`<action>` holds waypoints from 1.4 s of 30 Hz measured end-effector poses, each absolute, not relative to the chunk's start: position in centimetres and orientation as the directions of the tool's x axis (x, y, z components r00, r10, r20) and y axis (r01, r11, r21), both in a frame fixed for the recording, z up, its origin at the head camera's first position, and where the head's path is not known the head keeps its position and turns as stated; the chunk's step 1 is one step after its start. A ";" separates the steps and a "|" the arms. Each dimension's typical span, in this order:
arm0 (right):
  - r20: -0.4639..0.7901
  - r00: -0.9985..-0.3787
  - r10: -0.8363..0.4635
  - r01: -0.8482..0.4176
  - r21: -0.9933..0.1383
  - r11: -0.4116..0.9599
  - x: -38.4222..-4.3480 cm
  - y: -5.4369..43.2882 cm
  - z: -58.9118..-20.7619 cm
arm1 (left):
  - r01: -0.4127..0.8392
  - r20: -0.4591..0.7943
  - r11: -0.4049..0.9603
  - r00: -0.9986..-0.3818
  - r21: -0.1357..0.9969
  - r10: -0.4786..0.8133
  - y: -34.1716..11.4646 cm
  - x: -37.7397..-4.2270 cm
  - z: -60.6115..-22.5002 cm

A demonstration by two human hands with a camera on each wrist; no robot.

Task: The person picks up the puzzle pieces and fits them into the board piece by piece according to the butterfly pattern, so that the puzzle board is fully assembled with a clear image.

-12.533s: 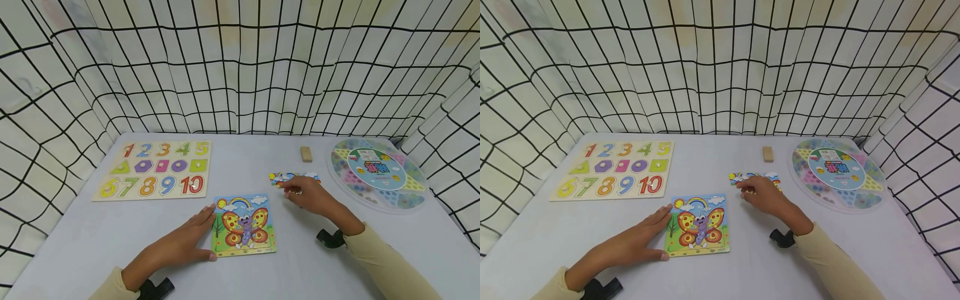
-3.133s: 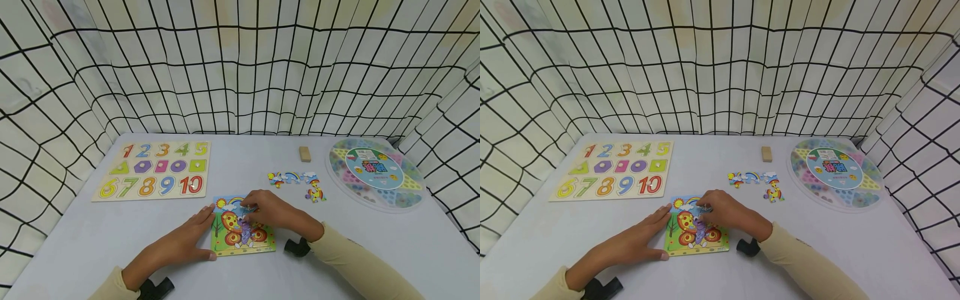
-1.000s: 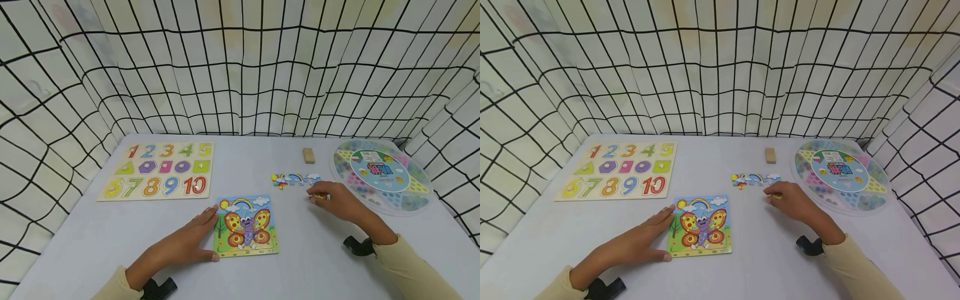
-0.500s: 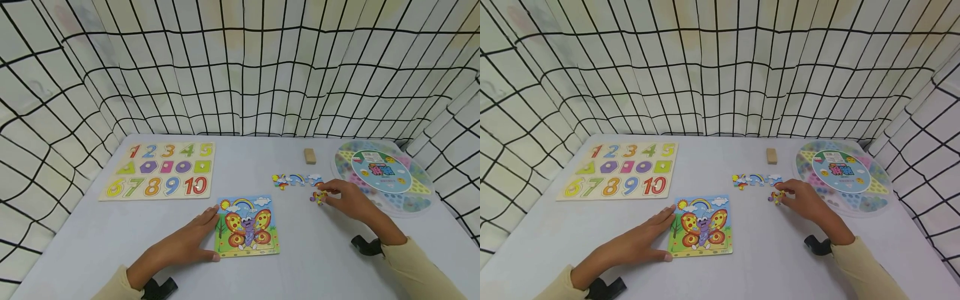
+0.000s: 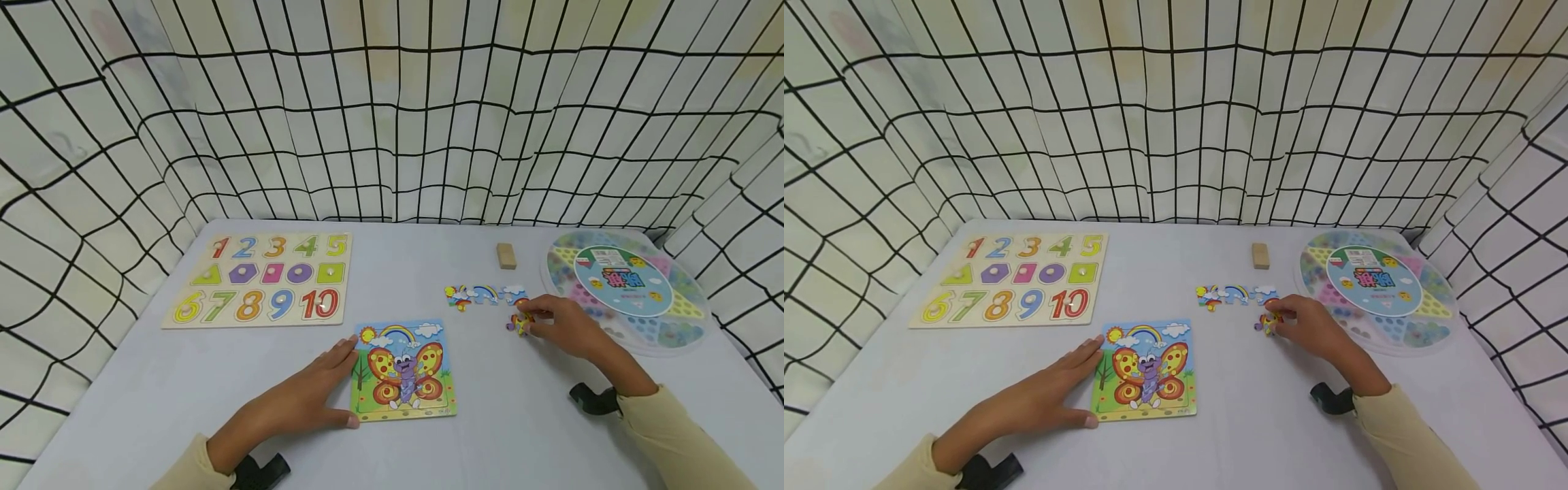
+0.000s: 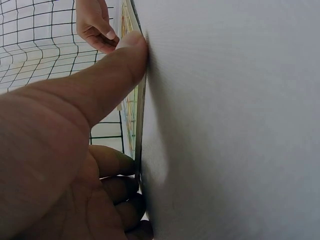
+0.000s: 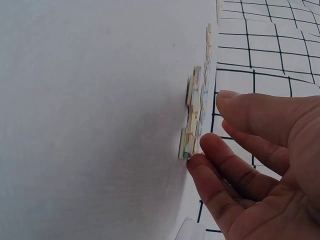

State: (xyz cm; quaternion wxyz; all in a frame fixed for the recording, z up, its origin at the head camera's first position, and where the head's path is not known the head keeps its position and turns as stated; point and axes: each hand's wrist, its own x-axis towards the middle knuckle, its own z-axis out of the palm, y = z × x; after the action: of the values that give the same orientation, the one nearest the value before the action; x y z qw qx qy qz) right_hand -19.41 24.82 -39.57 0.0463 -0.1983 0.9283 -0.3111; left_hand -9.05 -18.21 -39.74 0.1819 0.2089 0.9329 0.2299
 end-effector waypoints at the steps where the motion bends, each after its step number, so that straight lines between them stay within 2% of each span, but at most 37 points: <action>1: 0.033 -0.919 -0.392 -0.334 -0.594 0.732 -19.4 24.8 -39.6 | 0.306 -0.244 0.807 -0.847 0.505 0.473 -18.2 -9.0 -39.7; 12: 0.020 -0.887 -0.461 -0.368 -0.633 0.681 -19.0 24.6 -40.1 | 0.312 -0.237 0.808 -0.848 0.500 0.474 -18.1 -9.0 -39.6; 20: 0.039 -0.870 -0.491 -0.425 -0.563 0.709 -19.3 24.5 -40.2 | 0.311 -0.238 0.806 -0.847 0.503 0.475 -18.2 -8.9 -39.5; 29: -0.065 -0.881 -0.468 -0.365 -0.537 0.761 -19.7 24.4 -39.7 | 0.302 -0.243 0.810 -0.850 0.503 0.468 -18.1 -8.9 -39.5; 42: -0.054 -0.862 -0.504 -0.378 -0.594 0.710 -19.8 25.0 -39.1 | 0.299 -0.247 0.815 -0.852 0.496 0.463 -18.1 -8.9 -39.5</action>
State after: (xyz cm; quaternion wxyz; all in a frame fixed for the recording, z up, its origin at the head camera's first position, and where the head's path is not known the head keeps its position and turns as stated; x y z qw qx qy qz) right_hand -19.84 25.02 -39.07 0.1066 -0.2401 0.9186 -0.2953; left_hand -8.92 -18.07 -39.45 0.1809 0.2037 0.9353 0.2256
